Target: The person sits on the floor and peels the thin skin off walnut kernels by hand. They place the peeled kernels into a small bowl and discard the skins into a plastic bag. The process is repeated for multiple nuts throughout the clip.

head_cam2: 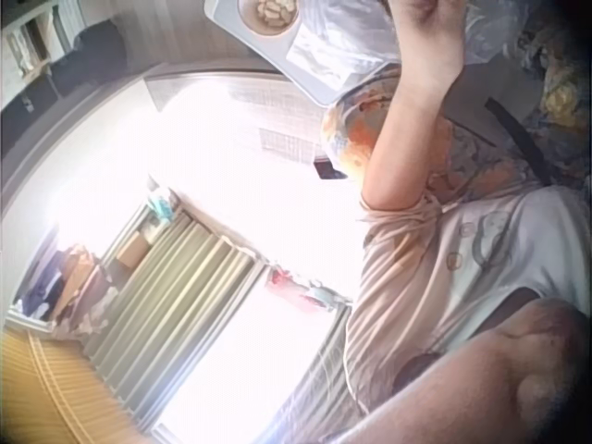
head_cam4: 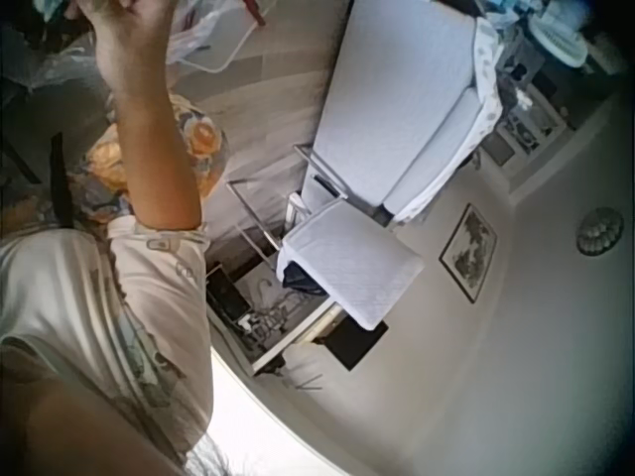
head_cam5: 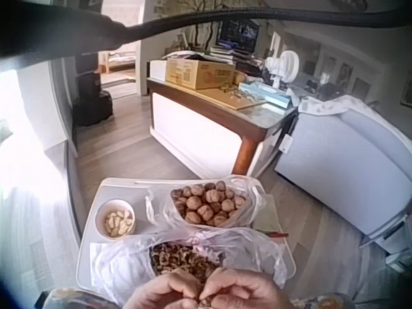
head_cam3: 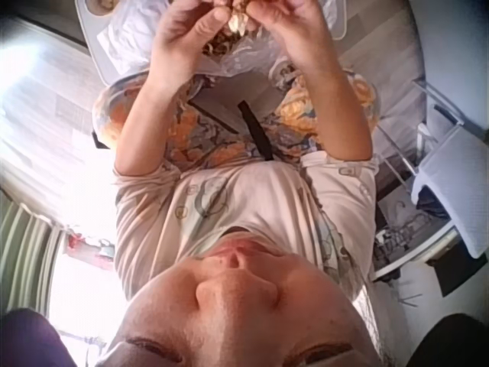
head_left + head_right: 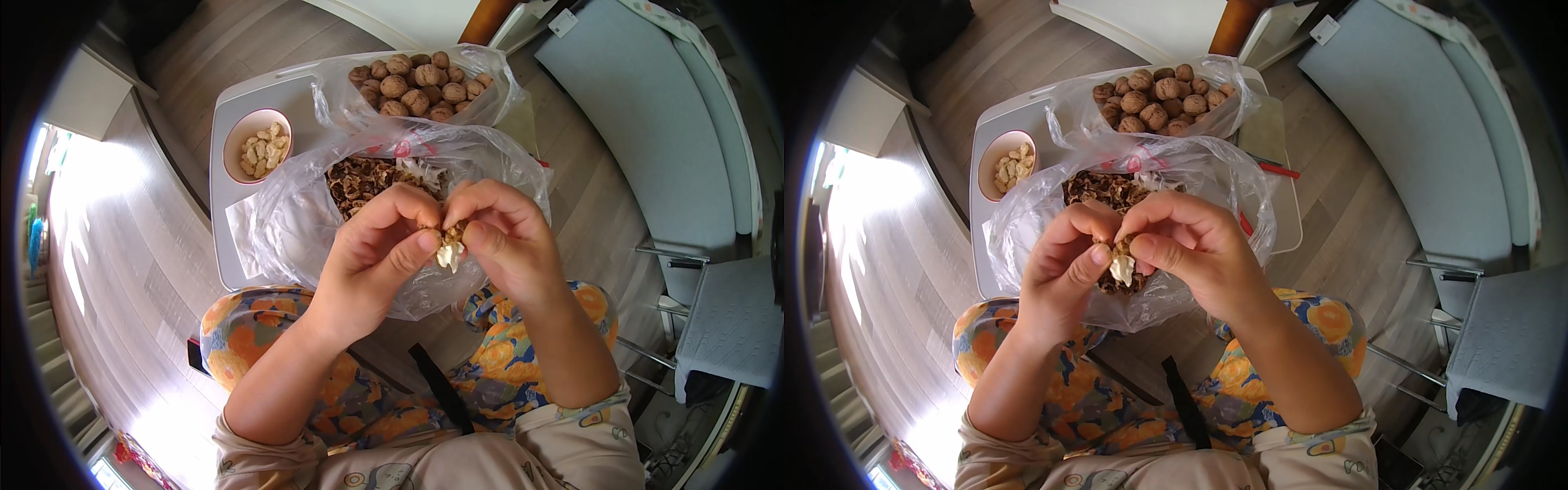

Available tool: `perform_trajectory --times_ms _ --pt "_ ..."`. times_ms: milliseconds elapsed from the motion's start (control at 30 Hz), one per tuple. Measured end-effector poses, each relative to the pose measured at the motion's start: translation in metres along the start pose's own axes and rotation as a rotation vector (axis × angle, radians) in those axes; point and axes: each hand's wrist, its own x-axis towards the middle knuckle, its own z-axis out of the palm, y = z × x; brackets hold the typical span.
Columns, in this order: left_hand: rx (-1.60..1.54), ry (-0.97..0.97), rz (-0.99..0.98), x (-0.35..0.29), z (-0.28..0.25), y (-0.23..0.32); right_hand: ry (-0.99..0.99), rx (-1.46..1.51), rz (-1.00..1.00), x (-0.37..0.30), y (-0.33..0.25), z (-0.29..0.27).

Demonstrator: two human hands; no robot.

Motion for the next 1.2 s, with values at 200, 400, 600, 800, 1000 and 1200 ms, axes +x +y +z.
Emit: perform_trajectory --times_ms 200,400,600,800,1000,1200 --pt "-0.276 0.085 -0.211 -0.003 0.002 0.001 -0.063 0.116 0.018 0.001 0.006 -0.001" --pt "-0.152 0.079 -0.158 -0.003 0.004 0.01 0.002 0.172 0.095 0.002 0.004 0.001" --pt "-0.157 0.038 -0.13 -0.002 -0.001 0.003 0.028 0.145 0.169 0.001 -0.002 0.006" --pt "0.006 0.133 -0.036 -0.003 0.004 0.004 0.073 0.068 0.126 -0.001 -0.006 0.019" --pt "0.227 0.225 0.001 -0.003 0.0 0.001 0.042 0.006 0.209 -0.003 -0.01 0.012" --pt "0.239 0.329 0.032 -0.001 -0.005 0.003 0.042 0.036 0.288 -0.005 -0.014 0.013"
